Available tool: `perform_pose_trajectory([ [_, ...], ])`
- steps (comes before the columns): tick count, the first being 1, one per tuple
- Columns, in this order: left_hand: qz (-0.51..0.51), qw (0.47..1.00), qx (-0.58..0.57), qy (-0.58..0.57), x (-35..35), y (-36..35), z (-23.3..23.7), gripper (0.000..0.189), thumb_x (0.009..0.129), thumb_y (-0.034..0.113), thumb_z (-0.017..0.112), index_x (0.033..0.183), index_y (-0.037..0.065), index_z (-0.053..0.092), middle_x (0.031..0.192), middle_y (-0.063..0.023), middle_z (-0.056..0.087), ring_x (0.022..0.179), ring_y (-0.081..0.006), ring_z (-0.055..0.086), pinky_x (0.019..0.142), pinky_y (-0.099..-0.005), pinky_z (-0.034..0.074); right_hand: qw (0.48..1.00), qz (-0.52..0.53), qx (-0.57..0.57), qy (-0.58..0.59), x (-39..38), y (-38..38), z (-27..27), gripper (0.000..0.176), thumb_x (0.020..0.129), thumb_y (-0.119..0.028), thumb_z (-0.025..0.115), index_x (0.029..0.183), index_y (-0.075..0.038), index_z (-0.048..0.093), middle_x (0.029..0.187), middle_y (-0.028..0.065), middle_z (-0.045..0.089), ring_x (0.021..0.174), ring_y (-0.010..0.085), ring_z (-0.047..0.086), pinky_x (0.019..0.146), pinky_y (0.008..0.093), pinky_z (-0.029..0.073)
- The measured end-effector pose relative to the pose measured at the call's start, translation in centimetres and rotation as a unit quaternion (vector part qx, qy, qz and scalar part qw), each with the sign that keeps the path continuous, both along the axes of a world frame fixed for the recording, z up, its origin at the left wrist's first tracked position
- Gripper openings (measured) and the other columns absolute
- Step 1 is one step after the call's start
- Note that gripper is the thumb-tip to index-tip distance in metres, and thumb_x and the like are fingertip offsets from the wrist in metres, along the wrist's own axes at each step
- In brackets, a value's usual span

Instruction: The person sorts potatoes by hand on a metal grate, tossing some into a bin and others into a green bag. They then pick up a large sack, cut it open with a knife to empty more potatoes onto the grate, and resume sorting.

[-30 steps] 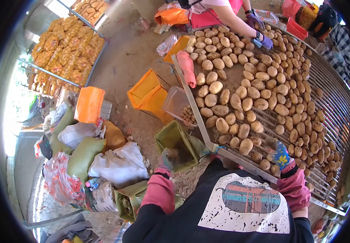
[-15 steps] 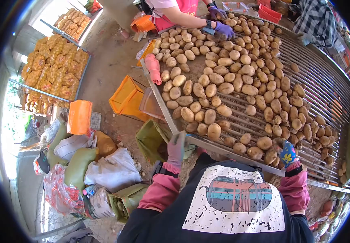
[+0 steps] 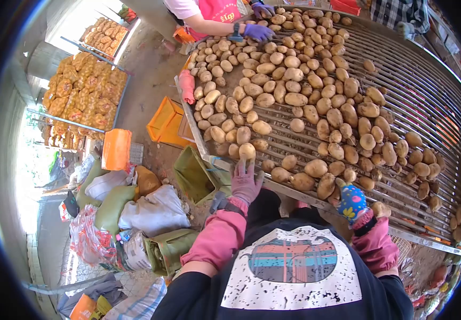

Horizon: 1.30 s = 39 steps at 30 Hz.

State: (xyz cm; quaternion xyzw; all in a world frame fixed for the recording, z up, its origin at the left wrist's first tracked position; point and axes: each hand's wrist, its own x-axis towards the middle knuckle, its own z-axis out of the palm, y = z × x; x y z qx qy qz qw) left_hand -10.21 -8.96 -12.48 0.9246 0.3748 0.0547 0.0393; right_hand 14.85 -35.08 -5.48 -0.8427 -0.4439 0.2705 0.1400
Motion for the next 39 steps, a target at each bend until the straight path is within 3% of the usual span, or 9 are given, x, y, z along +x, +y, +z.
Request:
perform_pose_trajectory([
  [5,0.0,0.998,0.004,0.065,0.1,-0.1,0.2,0.06,0.093,0.045,0.05,0.142,0.01,0.043,0.147,-0.0219,0.032,0.133,-0.0377,0.036,0.114,-0.0527,0.024,0.995,0.01,0.013,0.095,1.3,-1.3,-0.2,0.076,0.073,-0.034,0.075,0.138,-0.005,0.047,0.112,0.0221,0.063,0.098,0.0385,0.063,0.085,0.0465,0.05],
  [8,0.001,0.998,-0.022,0.061,0.0,0.2,0.1,0.06,0.092,0.046,0.051,0.14,0.01,0.046,0.15,-0.0204,0.029,0.135,-0.0371,0.033,0.114,-0.0527,0.023,0.992,-0.063,0.102,-0.028,3.1,-5.1,0.1,0.058,0.076,-0.033,0.073,0.125,-0.006,0.058,0.104,0.0206,0.065,0.096,0.0368,0.064,0.081,0.0442,0.052],
  [12,0.0,0.998,-0.04,0.053,-0.4,0.3,-0.3,0.06,0.092,0.046,0.052,0.14,0.01,0.046,0.152,-0.0195,0.026,0.137,-0.0376,0.03,0.114,-0.0528,0.023,0.991,-0.1,-0.013,-0.086,4.9,-8.0,-1.0,0.056,0.071,-0.035,0.077,0.116,-0.004,0.062,0.094,0.0198,0.065,0.089,0.0362,0.064,0.075,0.0458,0.051],
  [17,-0.001,0.998,-0.045,0.045,-0.6,0.3,-0.5,0.06,0.091,0.046,0.054,0.14,0.012,0.046,0.153,-0.0197,0.025,0.137,-0.0393,0.03,0.114,-0.0532,0.023,0.987,-0.008,-0.146,-0.072,2.5,-5.6,-0.2,0.097,0.068,-0.039,0.079,0.143,0.004,0.035,0.116,0.0263,0.057,0.096,0.038,0.063,0.083,0.0426,0.052],
  [20,0.0,0.998,-0.045,0.044,-0.5,0.3,-0.7,0.062,0.09,0.048,0.056,0.139,0.013,0.047,0.151,-0.0201,0.027,0.136,-0.0398,0.031,0.113,-0.0532,0.024,0.991,-0.068,-0.115,0.022,3.1,-5.4,-4.0,0.112,0.066,-0.035,0.083,0.15,0.002,0.019,0.125,0.0292,0.05,0.103,0.0393,0.062,0.089,0.0411,0.051],
  [26,-0.099,0.993,-0.053,-0.032,3.4,-2.8,2.9,0.078,0.084,0.056,0.061,0.143,0.01,0.041,0.146,-0.0206,0.034,0.136,-0.0394,0.031,0.114,-0.0521,0.022,0.993,-0.104,0.005,0.06,4.1,-2.3,-3.7,0.115,0.067,-0.036,0.083,0.15,0.004,0.015,0.114,0.0319,0.057,0.105,0.0396,0.06,0.089,0.0406,0.051],
  [29,-0.217,0.969,-0.112,-0.02,7.2,-4.8,5.1,0.088,0.08,0.061,0.063,0.146,0.01,0.036,0.149,-0.0208,0.032,0.139,-0.0387,0.029,0.117,-0.0501,0.019,0.98,-0.118,-0.06,0.147,4.5,0.6,-2.7,0.113,0.069,-0.038,0.082,0.15,0.005,0.015,0.105,0.0273,0.063,0.104,0.0396,0.06,0.087,0.0398,0.051],
  [34,-0.382,0.918,-0.104,0.036,12.9,-7.4,4.5,0.099,0.07,0.063,0.07,0.147,0.012,0.035,0.153,-0.0188,0.029,0.143,-0.0368,0.023,0.119,-0.0498,0.012,0.982,-0.11,0.018,0.153,5.4,0.7,-4.8,0.081,0.081,-0.037,0.073,0.139,0.006,0.037,0.094,0.0231,0.069,0.09,0.0374,0.066,0.077,0.0404,0.054],
  [39,-0.387,0.914,-0.081,0.092,14.9,-7.7,3.0,0.09,0.069,0.062,0.069,0.143,0.018,0.042,0.151,-0.0129,0.035,0.143,-0.0356,0.023,0.117,-0.056,0.009,0.981,-0.141,0.043,0.128,6.8,1.4,-6.4,0.058,0.085,-0.036,0.068,0.124,0.004,0.053,0.096,0.027,0.067,0.092,0.0383,0.066,0.077,0.0413,0.053],
])
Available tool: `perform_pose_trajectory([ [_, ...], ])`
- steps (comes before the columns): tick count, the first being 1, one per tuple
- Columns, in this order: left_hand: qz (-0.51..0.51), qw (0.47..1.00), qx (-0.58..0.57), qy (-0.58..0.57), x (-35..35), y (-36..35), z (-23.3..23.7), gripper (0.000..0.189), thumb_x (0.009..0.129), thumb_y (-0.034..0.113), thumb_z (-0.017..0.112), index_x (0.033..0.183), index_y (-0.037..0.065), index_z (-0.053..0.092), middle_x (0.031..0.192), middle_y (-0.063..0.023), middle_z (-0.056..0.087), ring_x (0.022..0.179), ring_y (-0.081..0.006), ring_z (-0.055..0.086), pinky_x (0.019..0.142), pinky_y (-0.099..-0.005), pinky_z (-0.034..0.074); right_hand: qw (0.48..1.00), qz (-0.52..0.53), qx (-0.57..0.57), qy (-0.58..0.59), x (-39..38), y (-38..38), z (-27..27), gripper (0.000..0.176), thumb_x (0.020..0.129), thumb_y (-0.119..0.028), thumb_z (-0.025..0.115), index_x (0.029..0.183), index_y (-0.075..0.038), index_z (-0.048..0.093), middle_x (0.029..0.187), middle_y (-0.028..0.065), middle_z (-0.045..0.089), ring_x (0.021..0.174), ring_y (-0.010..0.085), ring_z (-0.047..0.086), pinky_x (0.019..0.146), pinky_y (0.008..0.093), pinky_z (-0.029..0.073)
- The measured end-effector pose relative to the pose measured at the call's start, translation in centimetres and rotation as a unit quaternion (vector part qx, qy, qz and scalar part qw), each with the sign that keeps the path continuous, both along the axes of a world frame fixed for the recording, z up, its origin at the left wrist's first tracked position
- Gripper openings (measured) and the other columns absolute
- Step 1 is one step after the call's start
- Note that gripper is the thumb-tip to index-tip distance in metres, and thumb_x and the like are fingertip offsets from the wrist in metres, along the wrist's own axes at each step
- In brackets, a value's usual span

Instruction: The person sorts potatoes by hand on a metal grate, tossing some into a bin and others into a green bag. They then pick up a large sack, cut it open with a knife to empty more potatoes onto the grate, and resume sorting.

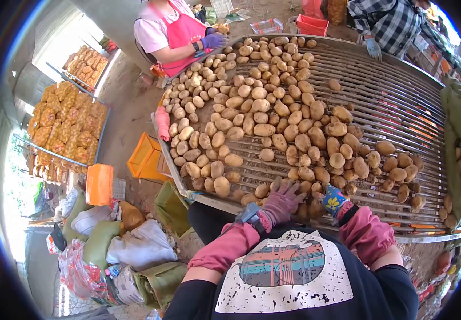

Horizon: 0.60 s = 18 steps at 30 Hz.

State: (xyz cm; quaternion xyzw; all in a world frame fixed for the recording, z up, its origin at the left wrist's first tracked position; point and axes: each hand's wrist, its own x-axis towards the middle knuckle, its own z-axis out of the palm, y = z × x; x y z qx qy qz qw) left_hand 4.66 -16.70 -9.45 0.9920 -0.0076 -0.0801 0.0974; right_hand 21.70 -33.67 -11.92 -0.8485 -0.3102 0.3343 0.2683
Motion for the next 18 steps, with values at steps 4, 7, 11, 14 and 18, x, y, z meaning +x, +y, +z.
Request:
perform_pose_trajectory([
  [4,0.066,0.995,-0.026,-0.074,-1.6,2.5,0.9,0.071,0.073,0.06,0.067,0.131,0.021,0.055,0.139,-0.0089,0.049,0.138,-0.0334,0.032,0.115,-0.0594,0.013,0.994,0.025,0.103,0.023,0.1,2.6,1.8,0.051,0.089,-0.035,0.064,0.122,0.003,0.055,0.103,0.0241,0.067,0.096,0.033,0.066,0.08,0.0393,0.053],
  [7,0.137,0.975,-0.047,-0.171,-2.5,4.1,1.1,0.074,0.07,0.058,0.071,0.129,0.017,0.056,0.136,-0.0105,0.049,0.135,-0.0345,0.035,0.113,-0.059,0.018,0.975,-0.02,0.217,0.05,-2.4,7.4,3.5,0.04,0.094,-0.029,0.059,0.119,0.002,0.054,0.102,0.0165,0.066,0.092,0.0268,0.065,0.078,0.0376,0.052],
  [11,0.265,0.94,0.002,-0.215,-3.7,7.8,-0.3,0.079,0.07,0.054,0.074,0.13,0.009,0.052,0.133,-0.0153,0.048,0.131,-0.0383,0.038,0.111,-0.0552,0.025,0.939,-0.033,0.329,0.092,-2.3,10.8,7.5,0.061,0.088,-0.034,0.065,0.133,0.002,0.046,0.114,0.0242,0.061,0.106,0.0338,0.061,0.088,0.0408,0.049],
  [14,0.32,0.93,0.036,-0.176,-7.0,10.7,-0.8,0.081,0.074,0.054,0.071,0.134,0.006,0.047,0.135,-0.0176,0.046,0.131,-0.0399,0.038,0.112,-0.0535,0.025,0.935,-0.017,0.235,-0.267,4.0,7.6,10.1,0.062,0.08,-0.036,0.073,0.126,0.0,0.053,0.107,0.0216,0.063,0.1,0.0368,0.061,0.084,0.043,0.05],
  [18,0.327,0.926,0.07,-0.177,-10.6,11.3,-3.4,0.086,0.073,0.053,0.071,0.14,0.008,0.042,0.14,-0.016,0.042,0.135,-0.0372,0.034,0.115,-0.0506,0.024,0.939,0.017,-0.201,-0.28,11.7,-0.3,9.1,0.071,0.073,-0.036,0.077,0.13,-0.003,0.051,0.119,0.0225,0.058,0.108,0.0368,0.058,0.09,0.0428,0.05],
])
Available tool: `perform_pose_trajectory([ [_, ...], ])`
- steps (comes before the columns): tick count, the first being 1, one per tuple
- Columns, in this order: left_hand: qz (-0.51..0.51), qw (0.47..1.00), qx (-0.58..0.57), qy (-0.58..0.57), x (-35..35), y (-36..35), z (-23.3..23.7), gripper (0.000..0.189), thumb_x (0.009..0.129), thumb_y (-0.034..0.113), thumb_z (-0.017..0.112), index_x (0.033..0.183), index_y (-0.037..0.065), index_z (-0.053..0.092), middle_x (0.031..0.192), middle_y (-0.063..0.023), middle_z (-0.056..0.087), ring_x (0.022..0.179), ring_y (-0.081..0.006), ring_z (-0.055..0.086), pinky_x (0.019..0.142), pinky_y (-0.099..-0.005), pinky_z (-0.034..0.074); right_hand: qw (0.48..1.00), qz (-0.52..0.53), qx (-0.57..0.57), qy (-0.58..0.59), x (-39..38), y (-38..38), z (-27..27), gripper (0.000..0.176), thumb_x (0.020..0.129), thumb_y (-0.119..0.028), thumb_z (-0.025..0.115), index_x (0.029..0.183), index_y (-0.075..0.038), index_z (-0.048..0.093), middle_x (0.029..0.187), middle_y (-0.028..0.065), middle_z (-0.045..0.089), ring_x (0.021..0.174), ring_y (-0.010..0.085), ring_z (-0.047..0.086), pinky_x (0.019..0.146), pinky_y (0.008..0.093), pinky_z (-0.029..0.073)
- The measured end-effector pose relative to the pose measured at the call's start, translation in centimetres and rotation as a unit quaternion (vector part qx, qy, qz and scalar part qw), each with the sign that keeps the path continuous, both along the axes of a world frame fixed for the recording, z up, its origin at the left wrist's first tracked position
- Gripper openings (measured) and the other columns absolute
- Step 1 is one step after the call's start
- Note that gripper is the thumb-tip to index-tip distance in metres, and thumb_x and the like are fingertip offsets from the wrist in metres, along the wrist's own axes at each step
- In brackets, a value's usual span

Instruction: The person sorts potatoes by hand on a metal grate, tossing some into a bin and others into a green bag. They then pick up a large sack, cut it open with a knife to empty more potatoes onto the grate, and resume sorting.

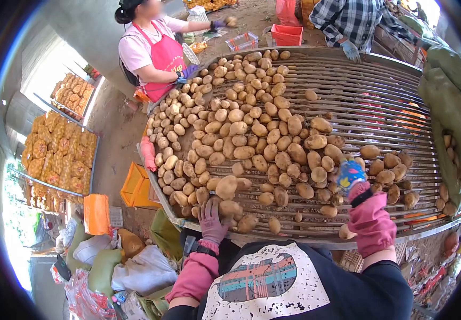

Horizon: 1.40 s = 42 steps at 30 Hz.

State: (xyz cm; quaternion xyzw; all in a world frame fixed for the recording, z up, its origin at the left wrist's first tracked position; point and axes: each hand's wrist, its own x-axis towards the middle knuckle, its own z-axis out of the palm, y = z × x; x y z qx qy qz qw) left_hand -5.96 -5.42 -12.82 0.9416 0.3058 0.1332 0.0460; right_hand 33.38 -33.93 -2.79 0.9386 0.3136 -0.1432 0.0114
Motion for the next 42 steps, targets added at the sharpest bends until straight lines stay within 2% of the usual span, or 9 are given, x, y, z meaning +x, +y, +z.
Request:
perform_pose_trajectory([
  [4,0.008,1.0,0.001,-0.021,-0.1,-0.5,-0.5,0.084,0.075,0.051,0.07,0.141,0.007,0.042,0.141,-0.0151,0.042,0.136,-0.0381,0.033,0.115,-0.0512,0.023,0.98,0.126,-0.038,-0.151,-0.1,-3.0,-6.0,0.067,0.074,-0.032,0.075,0.13,-0.005,0.052,0.12,0.0181,0.06,0.112,0.037,0.057,0.091,0.0447,0.05],
  [8,0.02,0.999,-0.024,-0.024,0.1,-0.5,-0.2,0.083,0.074,0.051,0.071,0.138,0.006,0.045,0.139,-0.0153,0.045,0.136,-0.0369,0.034,0.114,-0.0515,0.024,0.995,0.092,0.012,0.036,3.4,-2.4,-7.7,0.074,0.076,-0.03,0.074,0.136,-0.002,0.043,0.119,0.0225,0.059,0.096,0.0374,0.064,0.077,0.0411,0.055],
  [12,0.017,0.998,-0.019,-0.059,-0.1,-0.5,-0.7,0.082,0.071,0.05,0.074,0.136,0.006,0.048,0.135,-0.016,0.049,0.135,-0.0366,0.036,0.114,-0.0511,0.025,0.982,0.072,0.103,0.138,1.8,2.8,-4.8,0.095,0.07,-0.027,0.079,0.142,0.009,0.028,0.12,0.0262,0.058,0.102,0.0374,0.062,0.087,0.0397,0.052],
  [16,0.021,0.998,-0.042,-0.044,0.3,-0.7,0.4,0.08,0.072,0.047,0.075,0.135,0.006,0.05,0.134,-0.0159,0.051,0.134,-0.0371,0.038,0.113,-0.0506,0.026,0.992,0.005,0.119,0.031,-3.0,9.9,0.1,0.079,0.078,-0.039,0.073,0.139,0.001,0.042,0.123,0.0288,0.056,0.1,0.04,0.064,0.088,0.0443,0.052],
  [20,0.026,0.998,-0.041,-0.039,0.5,-0.8,0.7,0.077,0.073,0.044,0.075,0.135,0.006,0.049,0.133,-0.0149,0.052,0.133,-0.0379,0.039,0.113,-0.0508,0.027,0.961,0.137,0.02,0.24,-4.5,18.0,-0.5,0.053,0.08,-0.037,0.07,0.119,-0.002,0.058,0.131,0.0243,0.053,0.116,0.0367,0.056,0.09,0.0454,0.051],
  [27,-0.01,0.998,-0.013,-0.064,-0.1,-0.1,0.4,0.072,0.075,0.045,0.074,0.132,0.007,0.052,0.132,-0.0146,0.054,0.131,-0.0388,0.042,0.112,-0.0515,0.029,0.881,0.167,0.423,-0.131,-6.2,17.1,-4.9,0.044,0.082,-0.038,0.066,0.104,0.0,0.06,0.091,0.0182,0.064,0.09,0.0345,0.062,0.077,0.0411,0.052],
  [30,-0.005,0.998,-0.011,-0.063,0.0,-0.2,0.6,0.07,0.076,0.045,0.073,0.13,0.007,0.053,0.131,-0.0145,0.055,0.13,-0.0384,0.043,0.111,-0.0521,0.03,0.925,0.108,0.168,-0.323,3.4,12.4,-6.3,0.044,0.079,-0.039,0.068,0.103,-0.003,0.062,0.109,0.0201,0.062,0.106,0.0336,0.059,0.086,0.0392,0.05],
  [32,-0.004,0.998,-0.01,-0.059,-0.2,-0.3,0.7,0.069,0.076,0.045,0.073,0.13,0.006,0.054,0.13,-0.0145,0.055,0.13,-0.0379,0.043,0.111,-0.0519,0.03,0.998,0.013,0.065,0.003,7.7,10.7,-7.0,0.051,0.075,-0.042,0.071,0.108,-0.004,0.064,0.114,0.0213,0.061,0.105,0.036,0.061,0.086,0.0428,0.051],
  [42,-0.007,0.998,-0.015,-0.055,-0.2,0.1,0.5,0.07,0.076,0.045,0.072,0.13,0.005,0.053,0.132,-0.016,0.054,0.132,-0.0374,0.041,0.112,-0.0507,0.03,0.992,-0.032,0.073,0.101,4.8,10.7,-4.5,0.064,0.075,-0.049,0.075,0.114,0.0,0.062,0.116,0.0218,0.064,0.108,0.0368,0.061,0.092,0.0444,0.05],
])
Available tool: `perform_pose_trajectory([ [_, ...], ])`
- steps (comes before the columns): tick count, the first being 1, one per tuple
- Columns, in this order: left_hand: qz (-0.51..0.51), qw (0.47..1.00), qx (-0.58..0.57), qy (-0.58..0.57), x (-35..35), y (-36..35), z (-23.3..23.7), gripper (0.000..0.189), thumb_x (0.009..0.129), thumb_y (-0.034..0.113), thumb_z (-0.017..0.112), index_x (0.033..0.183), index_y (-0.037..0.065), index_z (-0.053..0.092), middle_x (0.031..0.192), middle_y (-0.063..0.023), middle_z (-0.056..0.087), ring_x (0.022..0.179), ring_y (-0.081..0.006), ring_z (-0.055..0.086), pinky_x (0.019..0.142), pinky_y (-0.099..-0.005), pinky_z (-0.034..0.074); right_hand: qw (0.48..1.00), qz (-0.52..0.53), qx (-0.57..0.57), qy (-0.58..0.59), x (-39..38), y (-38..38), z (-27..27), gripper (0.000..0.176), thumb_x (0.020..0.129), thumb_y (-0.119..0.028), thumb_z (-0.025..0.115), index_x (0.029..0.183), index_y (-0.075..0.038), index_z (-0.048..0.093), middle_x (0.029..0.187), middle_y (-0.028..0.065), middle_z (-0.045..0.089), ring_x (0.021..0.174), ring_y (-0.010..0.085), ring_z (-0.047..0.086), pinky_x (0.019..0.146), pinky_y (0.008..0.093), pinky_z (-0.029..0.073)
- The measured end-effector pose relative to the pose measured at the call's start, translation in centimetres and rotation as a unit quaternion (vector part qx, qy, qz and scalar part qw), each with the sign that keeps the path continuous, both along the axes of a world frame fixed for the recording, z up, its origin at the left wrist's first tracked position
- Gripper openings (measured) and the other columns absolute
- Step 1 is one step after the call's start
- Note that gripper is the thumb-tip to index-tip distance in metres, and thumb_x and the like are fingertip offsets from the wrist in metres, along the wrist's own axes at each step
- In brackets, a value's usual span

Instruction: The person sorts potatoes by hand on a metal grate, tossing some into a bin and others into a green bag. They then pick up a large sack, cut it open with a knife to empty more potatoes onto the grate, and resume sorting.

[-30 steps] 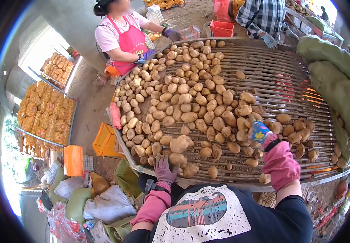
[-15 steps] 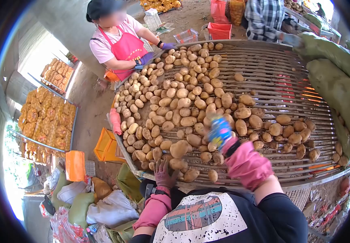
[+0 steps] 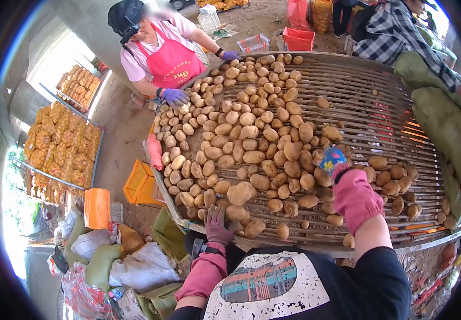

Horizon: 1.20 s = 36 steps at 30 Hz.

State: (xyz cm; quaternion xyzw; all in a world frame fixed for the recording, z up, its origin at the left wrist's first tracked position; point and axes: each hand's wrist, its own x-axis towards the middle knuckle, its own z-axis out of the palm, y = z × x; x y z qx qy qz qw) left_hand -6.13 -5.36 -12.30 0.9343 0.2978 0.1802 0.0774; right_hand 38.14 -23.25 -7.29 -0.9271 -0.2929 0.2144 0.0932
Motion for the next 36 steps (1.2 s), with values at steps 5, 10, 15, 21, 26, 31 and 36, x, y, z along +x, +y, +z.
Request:
perform_pose_trajectory([
  [5,0.0,1.0,-0.02,0.011,-0.3,-0.1,0.0,0.072,0.077,0.049,0.07,0.131,0.004,0.053,0.132,-0.0169,0.053,0.133,-0.0377,0.041,0.112,-0.0502,0.029,0.965,-0.059,0.209,0.149,-4.4,-2.9,1.7,0.066,0.083,-0.033,0.073,0.13,0.004,0.044,0.107,0.0235,0.065,0.103,0.0348,0.064,0.083,0.0379,0.053],
  [10,0.002,1.0,-0.015,0.002,-0.1,0.0,0.0,0.074,0.078,0.052,0.069,0.131,0.004,0.053,0.131,-0.0172,0.054,0.132,-0.0379,0.042,0.113,-0.0499,0.029,0.889,-0.124,0.282,0.339,-6.0,-3.5,0.4,0.064,0.084,-0.023,0.075,0.129,0.01,0.043,0.107,0.017,0.065,0.097,0.0243,0.063,0.076,0.0348,0.055],
  [15,0.002,1.0,-0.012,0.002,-0.1,0.0,0.0,0.074,0.078,0.054,0.068,0.132,0.004,0.053,0.131,-0.0167,0.054,0.132,-0.0372,0.042,0.113,-0.0503,0.028,0.851,-0.042,0.406,0.331,-12.7,-2.1,0.2,0.075,0.082,-0.027,0.077,0.137,0.006,0.04,0.112,0.02,0.062,0.101,0.0252,0.062,0.082,0.0366,0.053],
  [21,0.0,1.0,-0.02,0.002,-0.1,0.1,0.0,0.071,0.079,0.049,0.067,0.133,0.006,0.052,0.133,-0.0162,0.053,0.133,-0.0365,0.04,0.113,-0.0503,0.027,0.961,0.1,0.256,0.036,-23.2,2.8,0.1,0.073,0.085,-0.034,0.069,0.141,0.001,0.039,0.127,0.0341,0.05,0.115,0.0464,0.054,0.099,0.0463,0.045],
  [26,0.01,0.999,-0.027,0.017,-0.3,0.1,-0.1,0.069,0.08,0.047,0.066,0.134,0.006,0.052,0.134,-0.0161,0.052,0.135,-0.0362,0.039,0.114,-0.05,0.027,0.926,0.188,0.31,0.105,-23.7,3.1,0.5,0.066,0.085,-0.039,0.063,0.137,-0.003,0.046,0.124,0.0301,0.054,0.113,0.0443,0.055,0.098,0.047,0.045],
  [31,0.011,1.0,-0.017,0.021,-0.1,-0.1,0.1,0.07,0.081,0.049,0.066,0.133,0.004,0.052,0.134,-0.0172,0.053,0.134,-0.0364,0.039,0.113,-0.0495,0.027,0.969,0.222,0.076,0.072,-15.6,-2.5,-0.2,0.053,0.081,-0.031,0.06,0.127,-0.005,0.055,0.12,0.0239,0.058,0.108,0.0405,0.058,0.089,0.0482,0.049],
  [36,0.02,0.999,-0.018,0.025,0.0,-0.3,0.5,0.072,0.08,0.052,0.066,0.131,0.002,0.053,0.132,-0.0182,0.054,0.133,-0.0369,0.041,0.113,-0.0492,0.028,0.948,0.302,0.075,-0.064,-14.4,-2.9,-1.6,0.038,0.075,-0.026,0.063,0.108,-0.007,0.064,0.101,0.0157,0.066,0.095,0.033,0.065,0.078,0.0436,0.054],
])
